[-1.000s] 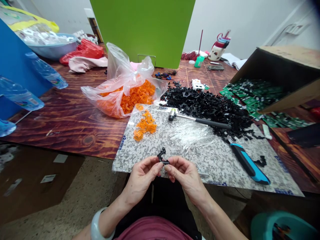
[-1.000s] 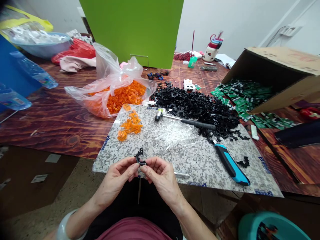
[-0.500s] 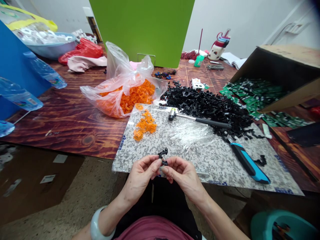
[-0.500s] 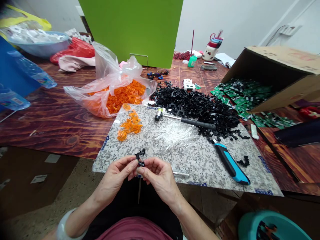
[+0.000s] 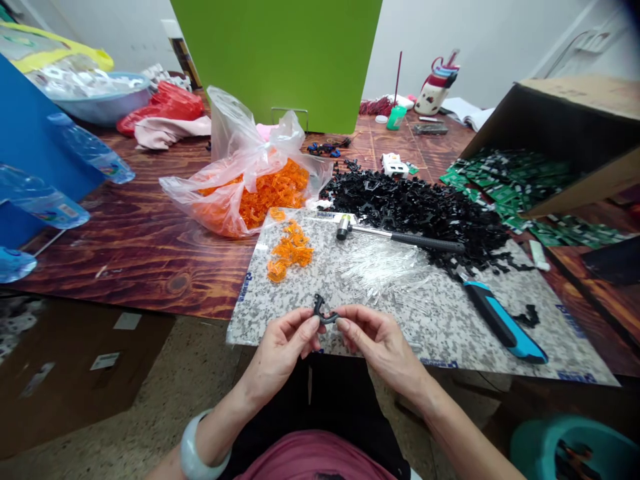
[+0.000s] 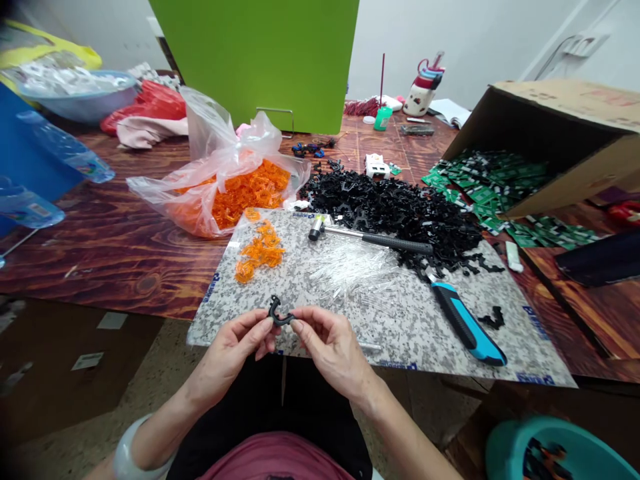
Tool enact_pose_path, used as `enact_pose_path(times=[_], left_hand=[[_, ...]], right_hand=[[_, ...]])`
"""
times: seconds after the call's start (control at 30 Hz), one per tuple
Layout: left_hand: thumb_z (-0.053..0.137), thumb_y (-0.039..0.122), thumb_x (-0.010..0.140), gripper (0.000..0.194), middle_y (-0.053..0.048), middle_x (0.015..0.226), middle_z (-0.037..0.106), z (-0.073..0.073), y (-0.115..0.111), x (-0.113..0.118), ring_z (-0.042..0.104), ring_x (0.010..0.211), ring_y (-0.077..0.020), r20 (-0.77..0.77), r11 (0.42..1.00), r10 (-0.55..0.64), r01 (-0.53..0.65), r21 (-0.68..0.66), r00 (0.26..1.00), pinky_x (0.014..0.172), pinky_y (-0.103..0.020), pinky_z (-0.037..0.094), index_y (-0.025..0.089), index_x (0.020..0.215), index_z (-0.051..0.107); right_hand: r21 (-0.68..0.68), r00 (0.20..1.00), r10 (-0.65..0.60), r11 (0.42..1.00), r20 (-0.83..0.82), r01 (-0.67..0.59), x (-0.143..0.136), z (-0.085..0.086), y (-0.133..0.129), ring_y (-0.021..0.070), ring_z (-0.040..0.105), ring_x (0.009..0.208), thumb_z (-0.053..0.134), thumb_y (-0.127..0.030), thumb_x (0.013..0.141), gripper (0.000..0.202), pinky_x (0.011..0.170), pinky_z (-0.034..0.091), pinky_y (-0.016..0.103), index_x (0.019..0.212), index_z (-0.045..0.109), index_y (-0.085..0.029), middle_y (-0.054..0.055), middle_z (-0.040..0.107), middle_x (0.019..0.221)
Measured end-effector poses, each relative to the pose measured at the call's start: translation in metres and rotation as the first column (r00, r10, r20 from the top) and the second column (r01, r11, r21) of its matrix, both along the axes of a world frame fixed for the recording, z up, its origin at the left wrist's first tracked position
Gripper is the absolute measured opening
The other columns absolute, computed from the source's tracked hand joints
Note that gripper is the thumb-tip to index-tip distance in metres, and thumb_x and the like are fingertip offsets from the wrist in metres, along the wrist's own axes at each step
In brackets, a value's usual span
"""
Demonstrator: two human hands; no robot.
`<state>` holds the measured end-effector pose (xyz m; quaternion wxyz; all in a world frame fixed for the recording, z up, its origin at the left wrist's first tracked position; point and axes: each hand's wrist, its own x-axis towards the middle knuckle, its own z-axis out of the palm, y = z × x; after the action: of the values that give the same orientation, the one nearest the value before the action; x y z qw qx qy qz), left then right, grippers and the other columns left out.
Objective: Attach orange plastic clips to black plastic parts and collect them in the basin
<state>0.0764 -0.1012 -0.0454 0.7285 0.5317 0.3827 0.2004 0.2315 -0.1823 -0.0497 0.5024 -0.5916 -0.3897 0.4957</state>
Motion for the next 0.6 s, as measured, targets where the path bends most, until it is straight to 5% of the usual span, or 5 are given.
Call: enact_pose_path(times=[0.27,0.6], left_hand=[[0.058,0.045,0.082,0.037,-0.001,0.061,0.060,0.000,-0.001,-0.003,0.045,0.053,-0.0105,-0.036,0.994,-0.085,0.087,0.065,0.996,0.053,-0.023,0.035,0.012,0.095,0.069],[0.056,0.046,0.083,0.039,-0.001,0.057,0.059,-0.006,-0.004,-0.003,0.043,0.048,-0.0092,-0.074,0.994,-0.085,0.090,0.064,0.994,0.051,-0.023,0.034,0.011,0.076,0.070]], right_hand=[[0.118,0.909,0.090,0.982,0.406,-0.150,0.014,0.011,0.004,0.0140,0.054,0.071,0.044,-0.026,0.093,0.022,0.066,0.044,0.026,0.098,0.064,-0.019,0.004,0.061,0.084],[0.126,0.902,0.067,0.983,0.427,-0.133,0.011,0.009,0.006,0.0149,0.057,0.074,0.045,-0.026,0.092,0.021,0.067,0.045,0.026,0.100,0.064,-0.021,0.004,0.062,0.087]])
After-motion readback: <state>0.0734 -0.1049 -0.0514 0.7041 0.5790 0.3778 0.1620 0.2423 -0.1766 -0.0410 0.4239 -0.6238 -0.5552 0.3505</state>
